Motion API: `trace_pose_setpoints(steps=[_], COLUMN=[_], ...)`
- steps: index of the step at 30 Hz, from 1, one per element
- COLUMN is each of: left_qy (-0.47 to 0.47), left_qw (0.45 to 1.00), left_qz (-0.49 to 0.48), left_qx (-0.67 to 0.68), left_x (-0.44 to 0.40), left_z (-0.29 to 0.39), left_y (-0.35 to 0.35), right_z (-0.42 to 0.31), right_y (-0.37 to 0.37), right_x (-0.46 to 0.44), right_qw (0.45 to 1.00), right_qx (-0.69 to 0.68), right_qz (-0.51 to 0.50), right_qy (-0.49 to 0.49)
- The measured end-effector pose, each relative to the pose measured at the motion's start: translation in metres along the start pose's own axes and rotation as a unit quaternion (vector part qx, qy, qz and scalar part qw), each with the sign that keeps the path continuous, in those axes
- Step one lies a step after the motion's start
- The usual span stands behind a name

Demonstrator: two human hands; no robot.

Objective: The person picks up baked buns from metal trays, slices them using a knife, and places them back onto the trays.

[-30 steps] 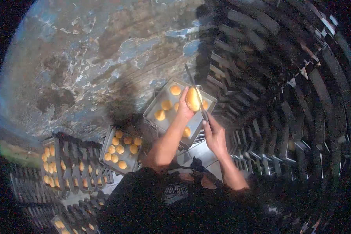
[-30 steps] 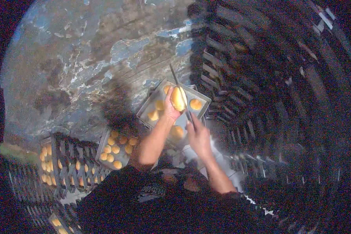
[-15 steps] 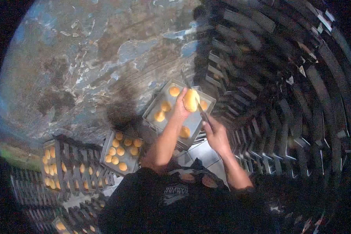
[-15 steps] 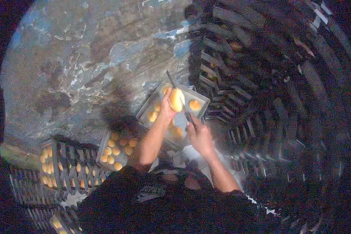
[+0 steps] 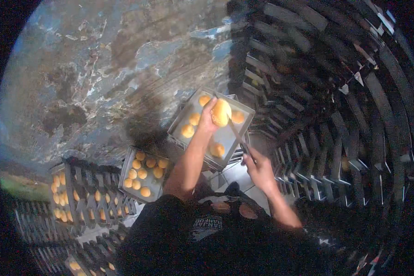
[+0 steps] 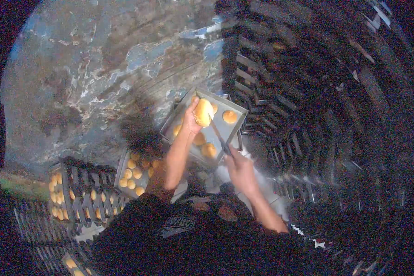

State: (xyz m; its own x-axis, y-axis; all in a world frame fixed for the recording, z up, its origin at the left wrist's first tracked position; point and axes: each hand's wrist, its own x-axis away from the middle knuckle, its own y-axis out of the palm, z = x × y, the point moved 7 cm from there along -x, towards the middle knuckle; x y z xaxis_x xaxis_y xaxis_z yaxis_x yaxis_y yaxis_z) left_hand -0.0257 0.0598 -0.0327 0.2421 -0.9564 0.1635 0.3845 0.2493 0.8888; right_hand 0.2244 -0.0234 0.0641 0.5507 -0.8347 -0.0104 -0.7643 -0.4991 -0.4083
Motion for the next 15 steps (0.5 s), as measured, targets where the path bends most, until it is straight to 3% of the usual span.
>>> trace_pose_setpoints(steps=[1,4,6,9,11,13,15], left_qy=[0.01,0.018,0.006,-0.001,0.004,0.002,0.001], left_qw=[1.0,0.999,0.995,0.999,1.0,0.998,0.998], left_qz=[-0.007,0.003,0.085,0.047,0.023,0.065,0.069], left_qx=[-0.017,-0.043,-0.049,-0.017,-0.006,-0.002,-0.005], left_x=[0.004,0.01,0.014,0.008,-0.005,-0.012,-0.007], left_z=[0.01,-0.001,-0.026,-0.034,-0.021,-0.01,-0.011], left_y=[0.002,0.007,0.006,0.011,0.006,-0.015,-0.022], right_z=[0.002,0.006,0.013,0.009,0.017,0.027,0.037], right_y=[-0.002,0.003,0.013,0.016,0.013,0.012,0.014], right_x=[0.015,0.014,-0.017,-0.048,-0.034,-0.009,0.011], right_qw=[0.996,0.994,0.998,1.0,1.0,1.0,0.997], right_qx=[-0.003,-0.004,0.019,-0.016,-0.008,0.003,-0.02], right_qz=[-0.038,-0.042,-0.023,-0.003,-0.004,-0.013,-0.035], right_qy=[0.075,0.103,0.059,0.008,0.005,0.006,0.062])
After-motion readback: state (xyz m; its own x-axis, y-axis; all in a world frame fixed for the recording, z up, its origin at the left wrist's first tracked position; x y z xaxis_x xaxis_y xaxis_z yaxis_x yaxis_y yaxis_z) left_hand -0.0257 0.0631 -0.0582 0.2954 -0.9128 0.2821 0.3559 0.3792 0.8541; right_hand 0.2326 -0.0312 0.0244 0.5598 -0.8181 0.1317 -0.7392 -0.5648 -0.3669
